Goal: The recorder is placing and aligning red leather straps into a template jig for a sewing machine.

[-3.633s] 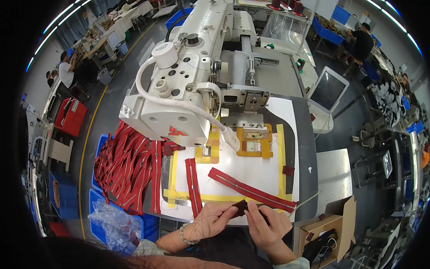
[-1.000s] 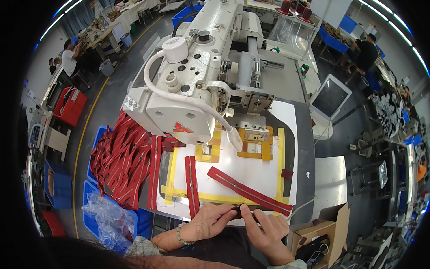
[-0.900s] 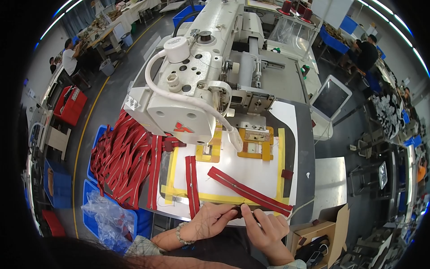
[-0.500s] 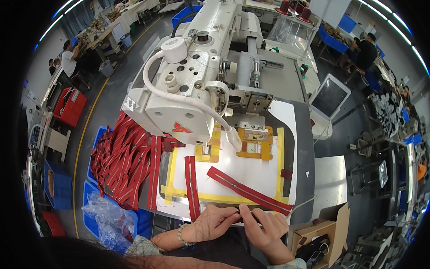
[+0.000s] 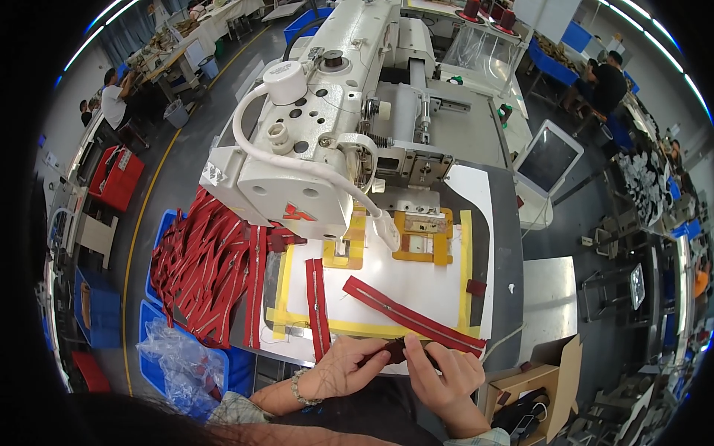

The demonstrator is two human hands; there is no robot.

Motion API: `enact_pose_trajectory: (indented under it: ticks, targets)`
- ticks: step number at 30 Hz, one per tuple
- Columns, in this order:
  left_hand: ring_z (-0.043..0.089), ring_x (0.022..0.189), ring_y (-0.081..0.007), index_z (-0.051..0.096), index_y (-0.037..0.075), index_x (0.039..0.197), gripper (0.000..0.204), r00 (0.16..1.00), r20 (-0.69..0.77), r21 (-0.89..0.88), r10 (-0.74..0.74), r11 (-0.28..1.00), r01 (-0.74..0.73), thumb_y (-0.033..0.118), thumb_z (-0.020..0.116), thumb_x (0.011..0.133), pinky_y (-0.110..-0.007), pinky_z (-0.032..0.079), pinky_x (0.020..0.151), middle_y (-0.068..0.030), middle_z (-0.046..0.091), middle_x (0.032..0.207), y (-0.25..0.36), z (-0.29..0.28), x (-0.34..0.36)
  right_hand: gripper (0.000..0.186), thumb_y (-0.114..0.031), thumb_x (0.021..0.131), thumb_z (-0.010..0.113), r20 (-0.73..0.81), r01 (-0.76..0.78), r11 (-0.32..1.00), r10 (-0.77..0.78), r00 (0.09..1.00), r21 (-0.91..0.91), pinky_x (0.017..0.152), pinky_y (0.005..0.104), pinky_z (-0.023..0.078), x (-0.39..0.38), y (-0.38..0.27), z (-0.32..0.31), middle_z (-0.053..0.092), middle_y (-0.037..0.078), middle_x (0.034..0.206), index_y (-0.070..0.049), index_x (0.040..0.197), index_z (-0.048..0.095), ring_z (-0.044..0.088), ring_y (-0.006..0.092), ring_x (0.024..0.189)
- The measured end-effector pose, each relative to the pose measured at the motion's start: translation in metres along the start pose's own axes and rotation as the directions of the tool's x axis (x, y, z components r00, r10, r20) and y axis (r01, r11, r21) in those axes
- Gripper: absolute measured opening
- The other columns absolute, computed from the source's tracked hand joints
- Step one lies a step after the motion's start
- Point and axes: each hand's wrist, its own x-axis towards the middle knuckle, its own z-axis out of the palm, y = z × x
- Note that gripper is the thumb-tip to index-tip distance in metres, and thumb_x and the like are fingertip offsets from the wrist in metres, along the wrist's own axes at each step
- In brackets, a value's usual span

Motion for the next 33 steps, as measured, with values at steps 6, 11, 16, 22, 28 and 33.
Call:
enact_pose_trajectory:
  ticks: [6,11,16,22,28,33]
  targets:
    - [0.06,0.062,-0.0347,0.06,-0.001,0.095,0.01,0.996,-0.054,0.034,0.072,0.997,-0.07,0.006,0.056,0.089,-0.036,0.046,0.055,-0.0183,0.06,0.071,0.0,0.0,0.002,0.035,-0.016,0.069,0.077,0.04,0.019,1.0,-0.019,0.999,-0.003,0.047,0.0264,0.03,0.001,-0.004,-0.005,0.057,-0.005,0.074,-0.013,0.104,0.071,0.047,0.0096,0.049]
    - [0.06,0.064,-0.0354,0.059,-0.001,0.095,0.009,0.998,-0.044,0.038,0.045,0.998,-0.043,0.006,0.056,0.089,-0.037,0.047,0.056,-0.0185,0.06,0.072,0.007,-0.001,0.003,0.035,-0.016,0.07,0.076,0.048,0.011,1.0,-0.01,0.999,-0.004,0.046,0.0261,0.029,0.0,-0.005,-0.006,0.057,-0.005,0.074,-0.014,0.104,0.071,0.046,0.0092,0.048]
    - [0.06,0.064,-0.0361,0.059,-0.001,0.095,0.009,0.997,-0.044,0.065,0.062,0.996,-0.059,0.006,0.056,0.089,-0.037,0.047,0.055,-0.0186,0.06,0.071,0.005,-0.001,0.003,0.035,-0.016,0.07,0.076,0.048,0.017,1.0,-0.017,0.999,-0.005,0.046,0.0258,0.029,0.001,-0.006,-0.006,0.056,-0.005,0.074,-0.013,0.104,0.071,0.045,0.009,0.048]
    - [0.06,0.063,-0.0366,0.058,0.0,0.092,0.007,0.997,-0.043,0.075,0.067,0.995,-0.064,0.006,0.057,0.09,-0.038,0.047,0.054,-0.0187,0.06,0.071,0.005,-0.001,0.003,0.035,-0.015,0.07,0.076,0.054,0.028,0.999,-0.027,0.998,-0.019,0.047,0.0254,0.029,0.001,-0.005,-0.006,0.056,-0.005,0.074,-0.013,0.105,0.071,0.045,0.0089,0.049]
    - [0.06,0.062,-0.0376,0.057,0.0,0.09,0.006,0.998,-0.021,0.072,0.057,0.996,-0.055,0.007,0.057,0.09,-0.039,0.046,0.053,-0.0193,0.059,0.069,0.008,-0.001,0.003,0.037,-0.014,0.069,0.078,0.01,-0.019,0.999,0.019,1.0,0.044,0.047,0.026,0.031,-0.003,-0.005,-0.003,0.056,-0.004,0.074,-0.012,0.106,0.071,0.047,0.0102,0.05]
    - [0.06,0.063,-0.0379,0.058,0.0,0.092,0.007,0.997,-0.034,0.043,0.065,0.997,-0.063,0.007,0.057,0.09,-0.039,0.045,0.053,-0.0199,0.059,0.07,0.002,0.002,0.002,0.036,-0.012,0.07,0.077,0.011,-0.065,0.996,0.065,0.998,0.058,0.047,0.0258,0.031,-0.007,-0.008,0.0,0.057,-0.004,0.075,-0.012,0.105,0.071,0.047,0.0102,0.05]
